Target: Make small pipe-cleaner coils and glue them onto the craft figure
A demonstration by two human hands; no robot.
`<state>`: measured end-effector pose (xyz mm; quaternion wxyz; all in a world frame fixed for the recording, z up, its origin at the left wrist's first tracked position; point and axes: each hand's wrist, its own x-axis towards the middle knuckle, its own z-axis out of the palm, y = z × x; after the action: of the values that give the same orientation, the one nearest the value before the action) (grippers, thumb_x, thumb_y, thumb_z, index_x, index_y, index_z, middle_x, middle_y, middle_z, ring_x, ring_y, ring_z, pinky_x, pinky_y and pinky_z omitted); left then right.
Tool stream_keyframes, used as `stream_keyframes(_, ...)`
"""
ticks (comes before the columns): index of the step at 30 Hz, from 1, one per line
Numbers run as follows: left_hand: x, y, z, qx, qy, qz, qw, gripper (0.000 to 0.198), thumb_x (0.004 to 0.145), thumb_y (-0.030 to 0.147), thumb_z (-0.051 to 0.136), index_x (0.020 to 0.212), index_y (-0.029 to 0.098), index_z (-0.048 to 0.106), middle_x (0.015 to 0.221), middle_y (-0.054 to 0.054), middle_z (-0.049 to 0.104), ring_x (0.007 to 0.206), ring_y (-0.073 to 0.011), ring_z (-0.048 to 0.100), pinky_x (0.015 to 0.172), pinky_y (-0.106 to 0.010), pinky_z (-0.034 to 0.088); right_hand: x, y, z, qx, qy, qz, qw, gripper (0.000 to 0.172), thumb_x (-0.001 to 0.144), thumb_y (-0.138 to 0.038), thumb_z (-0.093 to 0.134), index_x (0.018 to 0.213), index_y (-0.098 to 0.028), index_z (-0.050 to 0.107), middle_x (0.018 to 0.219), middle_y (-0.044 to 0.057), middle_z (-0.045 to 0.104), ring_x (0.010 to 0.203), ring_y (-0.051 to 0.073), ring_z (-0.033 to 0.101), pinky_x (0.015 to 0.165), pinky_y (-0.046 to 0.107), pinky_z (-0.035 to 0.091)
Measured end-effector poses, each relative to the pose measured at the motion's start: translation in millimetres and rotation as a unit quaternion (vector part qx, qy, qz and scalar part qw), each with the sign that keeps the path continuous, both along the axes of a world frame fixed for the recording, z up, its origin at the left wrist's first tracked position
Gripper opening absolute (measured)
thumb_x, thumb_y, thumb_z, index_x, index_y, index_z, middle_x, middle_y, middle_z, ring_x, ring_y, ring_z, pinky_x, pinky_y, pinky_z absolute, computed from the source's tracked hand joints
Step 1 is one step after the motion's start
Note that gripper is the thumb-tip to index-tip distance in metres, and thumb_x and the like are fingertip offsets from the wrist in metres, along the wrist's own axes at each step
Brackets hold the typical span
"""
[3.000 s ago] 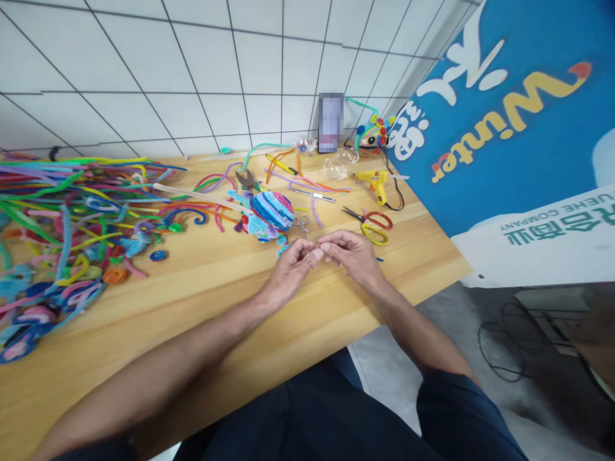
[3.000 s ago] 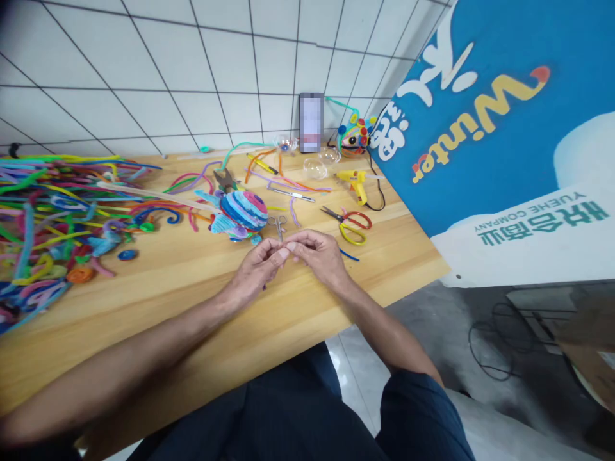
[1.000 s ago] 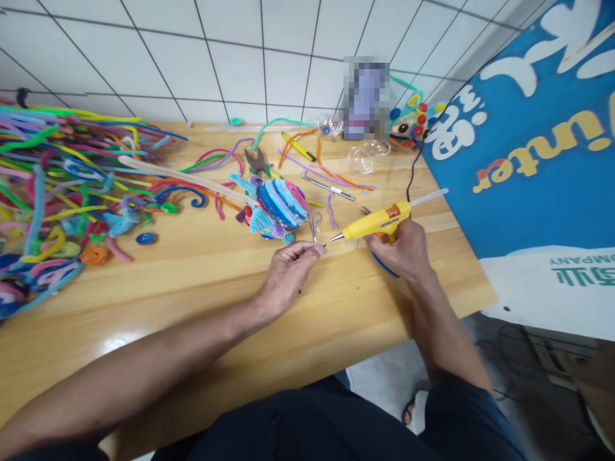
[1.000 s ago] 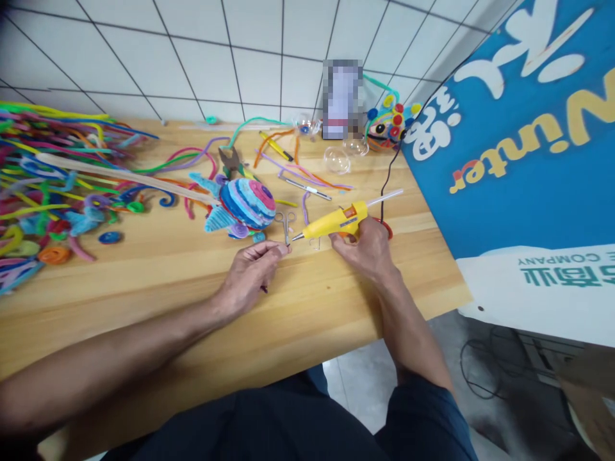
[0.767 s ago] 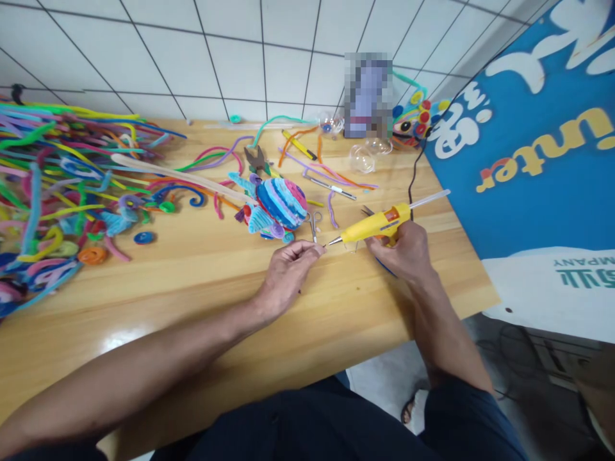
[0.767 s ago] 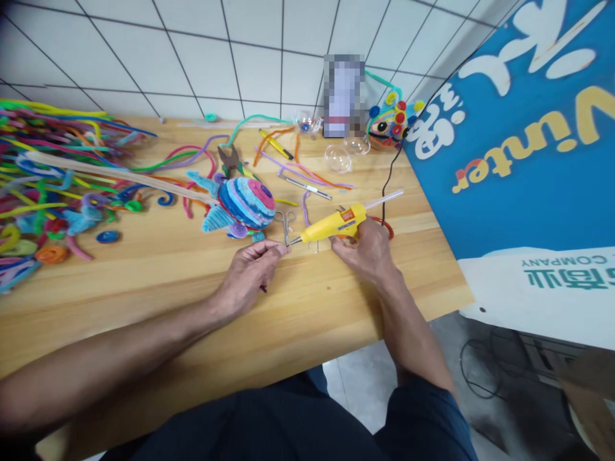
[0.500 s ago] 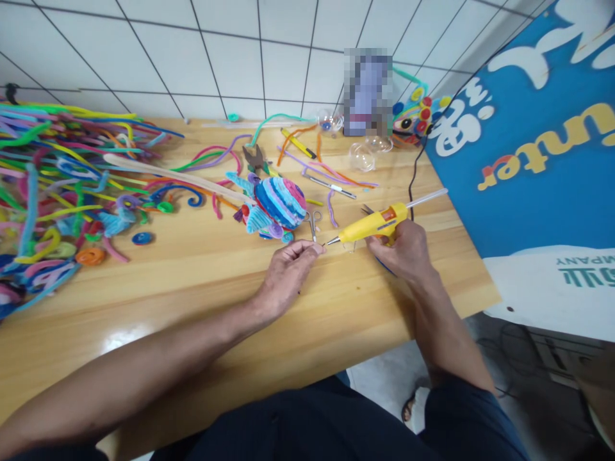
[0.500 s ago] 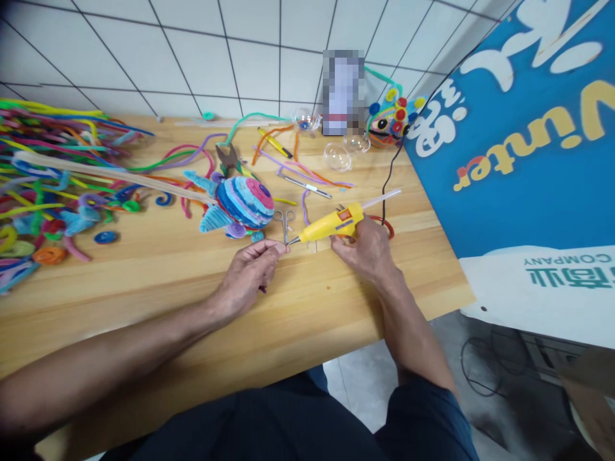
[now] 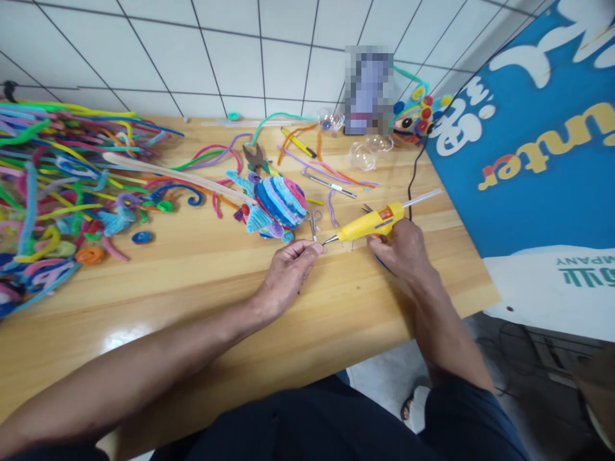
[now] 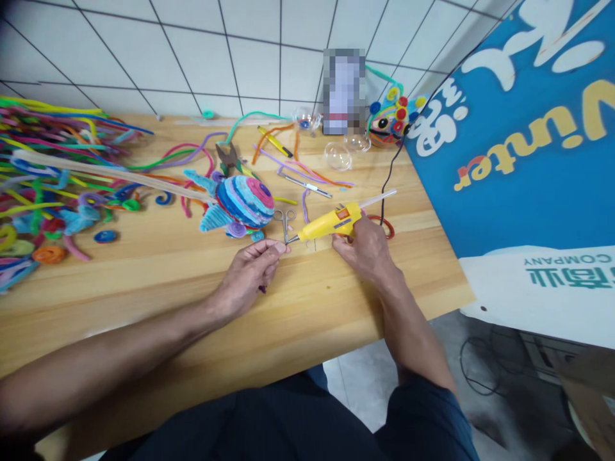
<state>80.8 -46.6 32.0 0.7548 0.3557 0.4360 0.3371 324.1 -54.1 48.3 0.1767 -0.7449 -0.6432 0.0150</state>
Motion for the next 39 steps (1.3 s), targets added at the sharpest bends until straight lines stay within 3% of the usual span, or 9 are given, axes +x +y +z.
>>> stream_keyframes(14,-0.5,-0.4,-2.5,-0.005,-0.006,0.001,1.0,0.035,0.079,0.048,0.079,0.089,0.016,0.071,0.052,0.01,0.035,0.043,-0.0055,0.024,0.043,-0.022,0.015,2.3,1.2,-2.6,0.004,0.003,0.008,1.0,0.019,0.076,-0.034,0.059,0.079,-0.018,0.069,0.071,0.01,0.071,0.067,0.027,0.07,0.057,0.031,0.046)
stream_keyframes(26,-0.4,0.3,-0.3,0.007,-0.008,-0.001,1.0,0.035,0.079,0.049,0.079,0.086,0.016,0.07,0.051,0.01,0.036,0.044,-0.0059,0.025,0.042,-0.022,0.017,-0.3,2.1,0.3,0.003,-0.008,0.001,1.0,0.012,0.072,-0.03,0.059,0.069,-0.019,0.063,0.062,0.009,0.067,0.059,0.024,0.065,0.053,0.03,0.045)
stream_keyframes(39,-0.1,0.1,1.2,0.005,-0.01,0.0,1.0,0.036,0.078,0.051,0.08,0.085,0.017,0.069,0.051,0.01,0.034,0.044,-0.006,0.024,0.043,-0.023,0.016,2.0,0.6,-1.5,0.018,0.013,0.016,1.0,0.015,0.074,-0.031,0.057,0.076,-0.019,0.066,0.066,0.008,0.068,0.067,0.025,0.067,0.058,0.03,0.048)
